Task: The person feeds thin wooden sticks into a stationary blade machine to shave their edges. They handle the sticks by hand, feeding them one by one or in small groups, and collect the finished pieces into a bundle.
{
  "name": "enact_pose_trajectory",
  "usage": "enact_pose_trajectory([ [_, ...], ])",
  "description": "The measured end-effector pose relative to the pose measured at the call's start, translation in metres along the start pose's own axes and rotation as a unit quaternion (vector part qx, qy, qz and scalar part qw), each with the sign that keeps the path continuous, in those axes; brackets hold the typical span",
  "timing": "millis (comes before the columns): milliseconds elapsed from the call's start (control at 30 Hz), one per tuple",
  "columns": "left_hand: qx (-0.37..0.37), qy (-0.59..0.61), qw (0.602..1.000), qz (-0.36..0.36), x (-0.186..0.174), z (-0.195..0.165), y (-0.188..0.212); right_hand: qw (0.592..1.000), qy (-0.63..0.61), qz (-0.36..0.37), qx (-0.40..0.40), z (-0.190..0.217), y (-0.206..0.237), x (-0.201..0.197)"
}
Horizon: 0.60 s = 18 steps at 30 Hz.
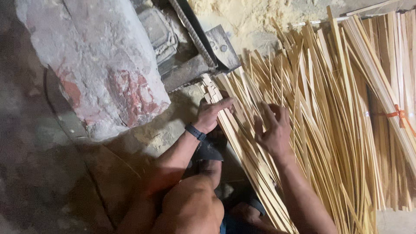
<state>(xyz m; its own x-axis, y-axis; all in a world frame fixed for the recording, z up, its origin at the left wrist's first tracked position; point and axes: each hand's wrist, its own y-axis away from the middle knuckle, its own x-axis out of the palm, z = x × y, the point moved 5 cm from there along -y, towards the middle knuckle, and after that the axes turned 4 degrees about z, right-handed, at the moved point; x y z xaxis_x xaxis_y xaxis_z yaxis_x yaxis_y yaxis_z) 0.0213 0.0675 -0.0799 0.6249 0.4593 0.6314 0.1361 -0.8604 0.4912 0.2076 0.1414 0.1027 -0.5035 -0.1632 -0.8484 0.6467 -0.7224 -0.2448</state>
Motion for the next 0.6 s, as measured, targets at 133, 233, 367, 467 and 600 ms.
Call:
enact_pose_trajectory([
  [133, 0.042, -0.049, 0.998, 0.017, 0.007, -0.012, 0.006, 0.944, -0.277, 0.145, 0.104, -0.005, 0.015, 0.044],
  [233, 0.036, -0.034, 0.997, 0.058, 0.009, -0.015, 0.01, 0.983, -0.18, 0.027, 0.039, 0.0, 0.003, 0.04],
  [367, 0.004, -0.017, 0.996, 0.087, 0.004, -0.012, 0.014, 0.994, -0.085, 0.014, 0.07, 0.006, -0.024, 0.035],
  [467, -0.063, -0.026, 0.997, 0.041, -0.008, -0.004, 0.016, 0.996, -0.082, -0.028, 0.033, 0.028, -0.05, 0.034],
  [600, -0.062, -0.009, 0.998, 0.032, -0.016, 0.001, 0.014, 0.994, -0.101, -0.025, 0.038, 0.04, -0.077, 0.043],
])
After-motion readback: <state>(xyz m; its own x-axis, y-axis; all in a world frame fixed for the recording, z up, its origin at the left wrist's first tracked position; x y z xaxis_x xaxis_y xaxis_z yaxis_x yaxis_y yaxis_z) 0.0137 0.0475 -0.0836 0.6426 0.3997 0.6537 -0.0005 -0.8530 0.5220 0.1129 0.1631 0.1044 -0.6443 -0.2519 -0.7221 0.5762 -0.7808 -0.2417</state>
